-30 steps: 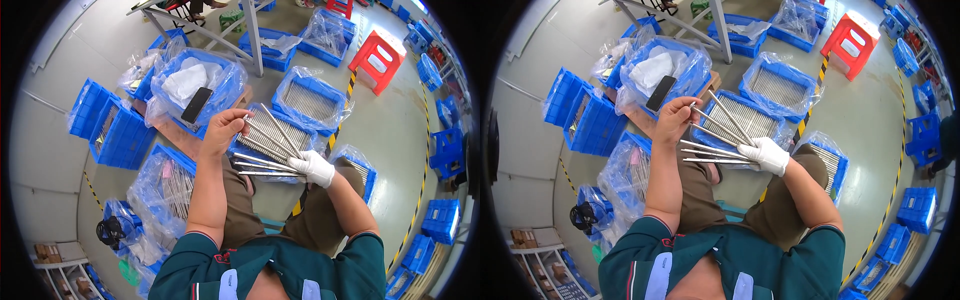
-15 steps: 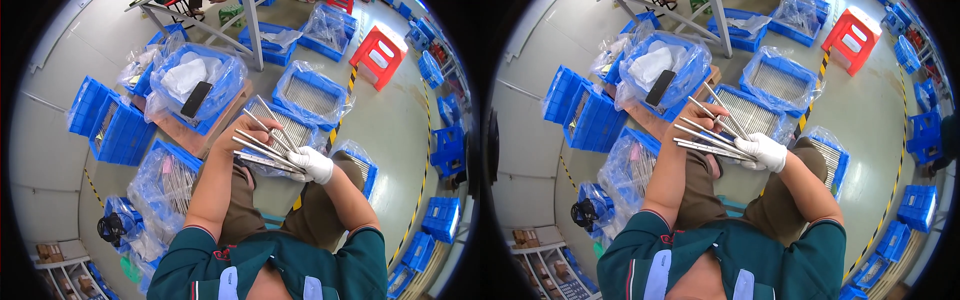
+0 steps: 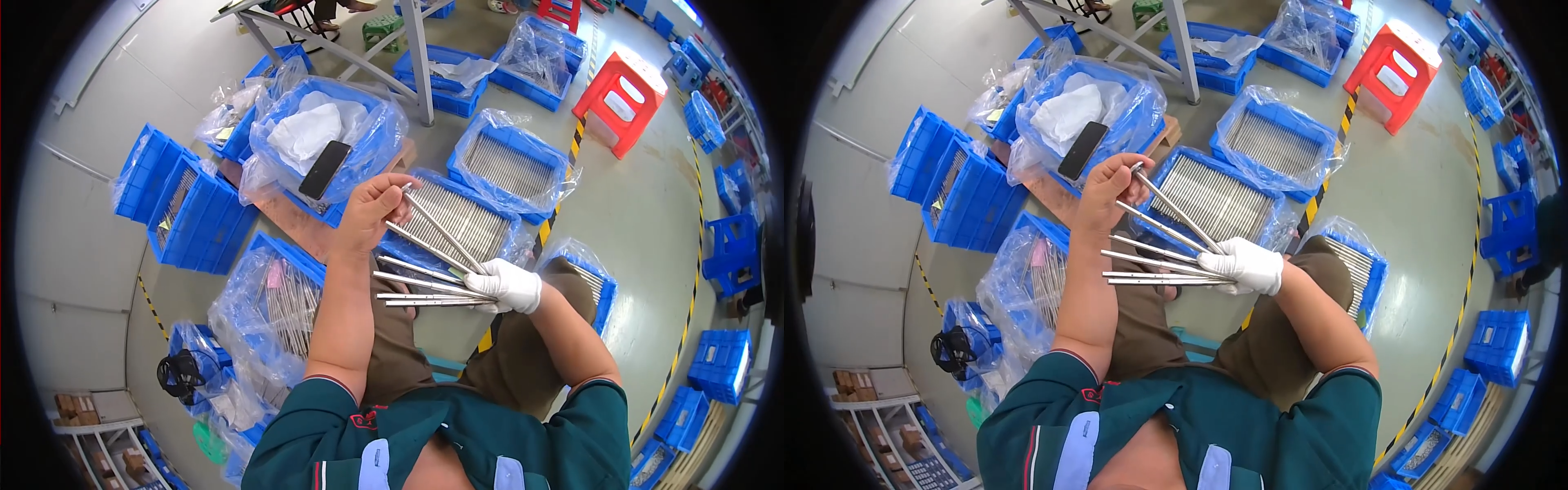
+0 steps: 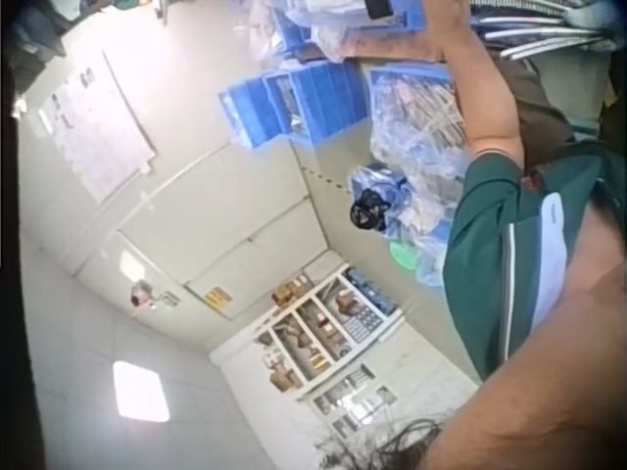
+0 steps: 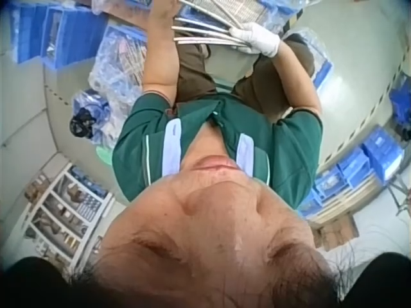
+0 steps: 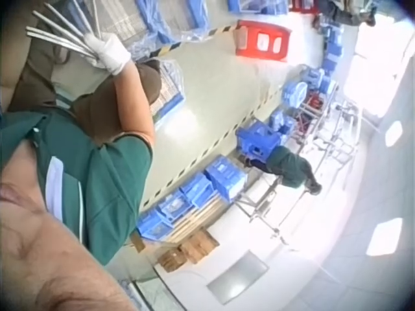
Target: Picking up metal rods one by one and arranging them neatly into a blue plastic tray within a factory setting.
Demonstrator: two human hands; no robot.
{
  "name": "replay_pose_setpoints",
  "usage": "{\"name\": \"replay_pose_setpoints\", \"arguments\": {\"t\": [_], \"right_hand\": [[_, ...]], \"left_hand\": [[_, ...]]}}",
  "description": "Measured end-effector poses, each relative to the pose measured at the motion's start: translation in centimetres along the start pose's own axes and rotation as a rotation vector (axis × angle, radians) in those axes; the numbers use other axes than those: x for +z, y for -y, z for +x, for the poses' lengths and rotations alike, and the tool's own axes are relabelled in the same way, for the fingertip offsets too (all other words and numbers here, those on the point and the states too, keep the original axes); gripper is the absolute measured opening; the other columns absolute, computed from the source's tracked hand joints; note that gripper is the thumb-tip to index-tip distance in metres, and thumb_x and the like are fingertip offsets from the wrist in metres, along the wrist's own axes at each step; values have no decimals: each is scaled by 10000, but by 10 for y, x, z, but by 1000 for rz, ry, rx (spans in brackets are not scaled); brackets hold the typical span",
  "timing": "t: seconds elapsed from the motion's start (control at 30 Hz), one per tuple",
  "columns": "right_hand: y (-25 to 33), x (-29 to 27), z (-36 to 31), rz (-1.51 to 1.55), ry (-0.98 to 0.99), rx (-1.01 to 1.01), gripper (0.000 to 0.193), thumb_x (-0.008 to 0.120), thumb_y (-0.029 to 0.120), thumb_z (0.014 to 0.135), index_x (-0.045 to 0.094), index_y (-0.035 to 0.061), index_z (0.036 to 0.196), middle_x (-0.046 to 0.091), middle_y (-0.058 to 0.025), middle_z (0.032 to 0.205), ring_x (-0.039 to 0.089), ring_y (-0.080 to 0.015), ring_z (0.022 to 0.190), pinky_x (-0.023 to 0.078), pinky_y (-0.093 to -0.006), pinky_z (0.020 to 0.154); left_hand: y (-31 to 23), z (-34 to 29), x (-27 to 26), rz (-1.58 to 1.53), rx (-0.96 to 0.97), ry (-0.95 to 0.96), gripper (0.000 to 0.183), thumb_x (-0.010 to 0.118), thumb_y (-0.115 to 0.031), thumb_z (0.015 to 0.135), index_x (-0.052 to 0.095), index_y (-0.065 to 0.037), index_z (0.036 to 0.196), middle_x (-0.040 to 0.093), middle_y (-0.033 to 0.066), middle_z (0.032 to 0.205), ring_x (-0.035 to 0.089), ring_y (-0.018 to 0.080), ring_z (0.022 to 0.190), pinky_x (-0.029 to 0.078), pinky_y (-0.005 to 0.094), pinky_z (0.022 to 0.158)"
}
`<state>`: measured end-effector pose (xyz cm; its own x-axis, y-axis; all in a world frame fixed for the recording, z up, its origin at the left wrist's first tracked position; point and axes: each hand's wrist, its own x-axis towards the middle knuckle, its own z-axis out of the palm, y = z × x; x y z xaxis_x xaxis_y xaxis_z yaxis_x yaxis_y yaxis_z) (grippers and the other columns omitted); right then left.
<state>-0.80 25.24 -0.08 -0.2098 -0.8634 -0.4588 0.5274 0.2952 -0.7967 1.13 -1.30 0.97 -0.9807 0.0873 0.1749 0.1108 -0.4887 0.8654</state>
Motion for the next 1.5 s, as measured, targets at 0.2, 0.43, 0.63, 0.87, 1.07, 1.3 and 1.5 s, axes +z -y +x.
{"name": "replay_pose_setpoints", "arguments": {"t": [0.2,0.43,0.63,0.87,1.07,1.3,1.5], "right_hand": [[-3,-3,-3,-48,-24,7,400,571,437,875,600,42,817,468,10,559,399,-61,467,289,-205,425],[2,0,-6,45,19,15,360,576,414,879,603,56,852,466,17,567,397,-62,473,287,-202,428],[2,1,-4,76,43,15,355,573,414,880,604,61,859,465,19,563,388,-62,463,277,-205,421],[-3,-7,-3,110,32,-11,401,541,443,891,596,54,809,460,7,544,383,-56,434,260,-194,397],[-23,-10,3,214,160,37,398,542,441,886,579,47,849,457,-2,526,387,-62,412,259,-206,361],[-93,-27,40,752,77,180,203,540,228,906,522,31,955,470,-2,637,372,-80,435,283,-235,392],[-177,-60,90,934,-295,294,101,521,101,889,535,13,937,595,-83,799,593,-188,665,513,-309,599]], "left_hand": [[1,1,-1,43,-25,20,353,614,-273,869,595,28,1053,497,9,617,408,90,549,345,247,549],[2,1,1,-63,-27,62,364,627,-252,858,586,43,1068,514,15,630,438,95,573,357,249,552],[7,-1,7,13,-189,107,342,623,-127,814,575,57,1098,555,23,699,523,86,640,410,201,599],[17,2,38,282,-293,4,406,700,-306,785,614,27,1001,601,54,797,543,93,693,431,193,597],[-11,8,-31,-199,251,-290,381,604,-317,868,558,29,1021,488,0,669,429,101,596,362,248,582],[-2,8,-14,-311,164,-340,394,630,-345,847,564,15,993,490,-1,669,446,105,615,365,248,606],[12,11,-9,-334,97,-329,392,601,-348,867,560,13,1015,496,0,677,439,99,612,359,245,598]]}}
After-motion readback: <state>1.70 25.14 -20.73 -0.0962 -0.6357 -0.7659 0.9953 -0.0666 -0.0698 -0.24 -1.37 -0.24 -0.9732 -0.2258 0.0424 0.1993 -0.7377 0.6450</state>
